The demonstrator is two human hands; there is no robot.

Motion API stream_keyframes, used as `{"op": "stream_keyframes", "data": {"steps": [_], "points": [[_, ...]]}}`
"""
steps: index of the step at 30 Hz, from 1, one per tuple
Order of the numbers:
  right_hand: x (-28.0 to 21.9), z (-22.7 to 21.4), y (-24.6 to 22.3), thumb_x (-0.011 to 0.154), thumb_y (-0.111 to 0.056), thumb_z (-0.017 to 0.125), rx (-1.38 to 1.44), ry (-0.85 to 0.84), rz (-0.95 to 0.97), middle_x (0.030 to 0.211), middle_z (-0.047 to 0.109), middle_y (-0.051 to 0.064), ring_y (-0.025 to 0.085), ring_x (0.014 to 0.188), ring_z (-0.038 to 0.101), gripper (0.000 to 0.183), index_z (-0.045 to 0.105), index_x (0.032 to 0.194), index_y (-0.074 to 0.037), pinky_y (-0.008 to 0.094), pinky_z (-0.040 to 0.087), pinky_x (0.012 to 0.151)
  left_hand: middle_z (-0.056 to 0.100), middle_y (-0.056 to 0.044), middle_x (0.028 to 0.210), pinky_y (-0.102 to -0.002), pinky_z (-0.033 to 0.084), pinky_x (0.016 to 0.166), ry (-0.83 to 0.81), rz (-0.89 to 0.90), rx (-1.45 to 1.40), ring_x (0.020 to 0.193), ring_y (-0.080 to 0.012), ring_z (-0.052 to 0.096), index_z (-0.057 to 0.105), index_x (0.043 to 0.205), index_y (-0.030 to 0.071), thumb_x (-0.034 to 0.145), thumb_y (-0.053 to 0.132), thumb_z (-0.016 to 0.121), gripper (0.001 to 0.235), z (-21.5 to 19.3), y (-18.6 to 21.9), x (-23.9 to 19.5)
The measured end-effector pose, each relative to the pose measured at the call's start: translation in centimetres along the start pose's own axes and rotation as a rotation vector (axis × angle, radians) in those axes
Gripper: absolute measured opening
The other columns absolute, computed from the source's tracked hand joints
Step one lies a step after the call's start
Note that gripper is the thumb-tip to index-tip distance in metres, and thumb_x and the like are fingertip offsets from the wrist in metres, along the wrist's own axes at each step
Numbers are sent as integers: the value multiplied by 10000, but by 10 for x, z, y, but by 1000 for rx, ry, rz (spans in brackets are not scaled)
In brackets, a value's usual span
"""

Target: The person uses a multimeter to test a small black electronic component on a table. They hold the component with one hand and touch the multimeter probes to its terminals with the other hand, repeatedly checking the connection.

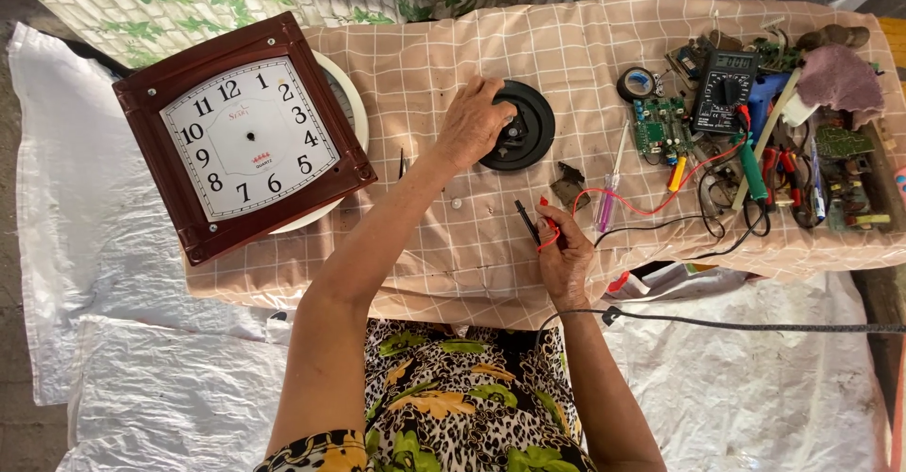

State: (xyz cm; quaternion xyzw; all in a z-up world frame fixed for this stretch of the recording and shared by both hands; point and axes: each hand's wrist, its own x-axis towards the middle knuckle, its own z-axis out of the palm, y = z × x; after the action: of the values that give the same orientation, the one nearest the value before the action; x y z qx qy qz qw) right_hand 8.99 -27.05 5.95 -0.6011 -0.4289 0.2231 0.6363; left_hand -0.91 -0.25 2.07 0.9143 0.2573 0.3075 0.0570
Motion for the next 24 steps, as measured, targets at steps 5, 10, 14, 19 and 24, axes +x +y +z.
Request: {"op": "stream_keyframes", "data": {"steps": [5,10,14,19,24], "points": [[-1,-1,7,1007,-27,676,-15,9,13,1018,713,92,99,898,569,181,766,1161,-57,325,536,822,544,-77,1238,-416,488,825,4,2,20,1065,-295,500,722,997,243,933,216,744,73,-11,5,4],[-2,-3,7,1008,-23,672,-18,13,17,1009,708,81,92,883,561,184,767,1160,-62,319,536,810,540,-60,1222,-414,495,835,3,18,33,1063,-295,510,728,994,250,913,219,756,92,-16,4,6],[-2,-3,4,1007,-24,676,-18,13,9,1009,716,84,95,876,583,183,768,1159,-67,312,542,810,547,-76,1221,-431,498,832,42,7,-10,1051,-317,524,730,1010,246,916,227,743,97,-23,6,6],[-2,-3,7,1009,-30,680,-45,16,24,957,703,79,98,852,586,177,770,1156,-68,303,541,797,563,-71,1225,-432,502,847,143,-10,-54,1085,-321,536,723,1007,215,879,176,757,137,-51,21,-7],[-1,-2,6,1022,-62,676,-5,1,64,897,675,65,111,832,577,178,763,1177,-75,298,534,795,588,-148,1272,-446,520,898,268,-96,-160,1070,-355,582,723,1060,154,946,99,702,129,-74,45,-56]]}}
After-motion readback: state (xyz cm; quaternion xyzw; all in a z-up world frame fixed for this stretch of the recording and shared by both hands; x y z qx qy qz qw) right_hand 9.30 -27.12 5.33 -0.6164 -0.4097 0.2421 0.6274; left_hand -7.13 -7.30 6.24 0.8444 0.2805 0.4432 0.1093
